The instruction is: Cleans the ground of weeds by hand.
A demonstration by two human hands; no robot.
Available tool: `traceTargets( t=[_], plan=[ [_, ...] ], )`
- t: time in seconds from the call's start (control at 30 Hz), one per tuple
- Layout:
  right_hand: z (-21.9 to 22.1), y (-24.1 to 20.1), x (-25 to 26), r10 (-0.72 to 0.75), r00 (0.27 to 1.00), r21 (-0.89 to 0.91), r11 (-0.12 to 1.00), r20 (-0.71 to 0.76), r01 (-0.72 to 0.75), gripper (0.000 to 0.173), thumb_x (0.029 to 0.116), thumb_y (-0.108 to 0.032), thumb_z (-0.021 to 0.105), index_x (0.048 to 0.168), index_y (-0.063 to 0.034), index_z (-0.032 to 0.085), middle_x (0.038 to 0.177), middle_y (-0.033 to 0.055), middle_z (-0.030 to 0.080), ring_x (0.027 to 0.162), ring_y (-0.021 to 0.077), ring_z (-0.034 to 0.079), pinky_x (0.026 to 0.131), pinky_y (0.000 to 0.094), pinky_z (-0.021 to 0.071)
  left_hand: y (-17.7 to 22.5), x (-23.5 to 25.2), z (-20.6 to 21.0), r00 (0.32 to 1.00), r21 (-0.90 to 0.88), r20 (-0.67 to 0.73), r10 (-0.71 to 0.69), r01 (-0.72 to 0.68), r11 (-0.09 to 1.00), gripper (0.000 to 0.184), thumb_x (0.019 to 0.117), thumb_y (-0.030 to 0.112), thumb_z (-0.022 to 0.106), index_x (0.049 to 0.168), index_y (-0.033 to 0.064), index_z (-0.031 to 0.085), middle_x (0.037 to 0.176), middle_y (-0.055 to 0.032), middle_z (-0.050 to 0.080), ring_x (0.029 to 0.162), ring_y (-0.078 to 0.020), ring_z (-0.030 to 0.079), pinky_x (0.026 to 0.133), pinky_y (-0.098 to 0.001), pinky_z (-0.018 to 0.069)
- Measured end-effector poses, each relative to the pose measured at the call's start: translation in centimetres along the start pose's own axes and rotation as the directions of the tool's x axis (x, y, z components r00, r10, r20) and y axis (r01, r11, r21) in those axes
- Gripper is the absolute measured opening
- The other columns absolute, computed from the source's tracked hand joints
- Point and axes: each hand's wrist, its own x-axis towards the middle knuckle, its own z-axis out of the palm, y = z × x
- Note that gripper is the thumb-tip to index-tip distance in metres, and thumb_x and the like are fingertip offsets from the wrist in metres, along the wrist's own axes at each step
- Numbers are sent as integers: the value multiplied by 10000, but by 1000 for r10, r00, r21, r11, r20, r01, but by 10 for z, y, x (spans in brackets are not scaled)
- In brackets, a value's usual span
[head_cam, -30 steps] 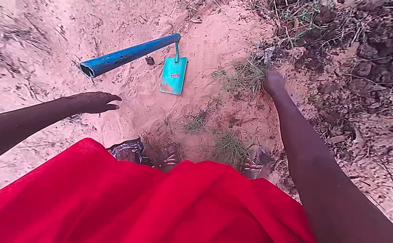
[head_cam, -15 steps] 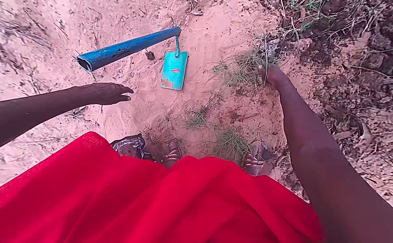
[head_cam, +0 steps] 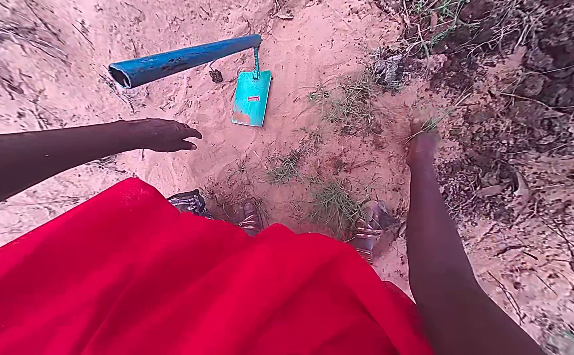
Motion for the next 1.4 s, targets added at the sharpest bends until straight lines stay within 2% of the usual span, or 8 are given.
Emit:
traceTargets(
  t=[0.17, 0.27, 0.37, 0.5, 0.63, 0.77, 0.97, 1.4],
  plan=[
    [25, -49, 1, -161, 908, -528, 769, 387, 362, 350, 943, -104, 666, 1249, 62, 649, 1248, 319, 647, 1206, 466, 611, 1019, 666, 440, 2, 1, -2, 1000, 67, 11, -2, 2, 998, 461, 1094, 267, 511, 1501, 52, 499, 1452, -253, 551, 1359, -427, 532, 1123, -583, 406],
    [49, -67, 12, -90, 771, -612, 553, 630, 565, 473, 906, -1, 659, 1377, 13, 610, 1505, 269, 512, 1343, 523, 512, 1041, 750, 394, 4, -3, -2, 1000, 40, -16, -12, 13, 999, 461, 1092, 274, 514, 1504, 66, 498, 1465, -248, 541, 1359, -431, 530, 1118, -596, 407],
    [65, -71, 13, -45, 700, -611, 449, 713, 652, 541, 881, 52, 642, 1413, -44, 604, 1520, 240, 505, 1305, 529, 538, 976, 775, 421, 5, -10, 1, 1000, 4, -24, -17, 17, 1000, 463, 1095, 275, 509, 1510, 70, 493, 1475, -244, 537, 1367, -426, 526, 1124, -602, 400],
    [73, -70, 11, 6, 810, -693, 522, 586, 498, 362, 1025, -117, 500, 1342, 30, 596, 1392, 297, 579, 1299, 507, 549, 987, 739, 421, 9, -16, 8, 999, 11, -1, -54, 54, 998, 456, 1094, 294, 511, 1500, 88, 513, 1461, -226, 556, 1351, -406, 546, 1107, -591, 419],
    [76, -68, 25, 144, 851, -564, 801, 505, 199, 342, 1101, -187, 383, 1300, 52, 527, 1154, 239, 567, 944, 314, 586, 826, 524, 480, 11, -19, 11, 998, 23, 22, -59, 59, 998, 459, 1101, 306, 488, 1501, 83, 512, 1466, -226, 554, 1358, -404, 541, 1116, -587, 411],
    [88, -76, 23, 123, 839, -587, 767, 531, 259, 407, 1104, -165, 411, 1374, 120, 517, 1420, 336, 526, 1323, 451, 523, 1087, 624, 400, 14, -18, 9, 999, 23, 10, -54, 53, 998, 454, 1104, 313, 481, 1497, 91, 522, 1469, -215, 557, 1360, -400, 542, 1119, -593, 409],
    [103, -77, -15, 20, 946, -798, 544, 322, 260, 454, 1075, -266, 387, 1251, 85, 615, 1311, 323, 619, 1247, 478, 602, 949, 682, 472, 16, -11, 3, 999, 63, -42, -4, 6, 998, 469, 1102, 352, 473, 1505, 115, 515, 1459, -202, 565, 1328, -399, 568, 1091, -598, 435],
    [101, -54, -22, 30, 997, -389, 920, -65, -53, 484, 1109, -346, 398, 1271, 36, 647, 1263, 258, 665, 1214, 382, 630, 1026, 573, 472, -14, 4, 19, 999, -18, 32, -13, 13, 1000, 445, 1097, 291, 501, 1493, 89, 525, 1456, -209, 565, 1318, -402, 574, 1086, -585, 443]
  ],
)
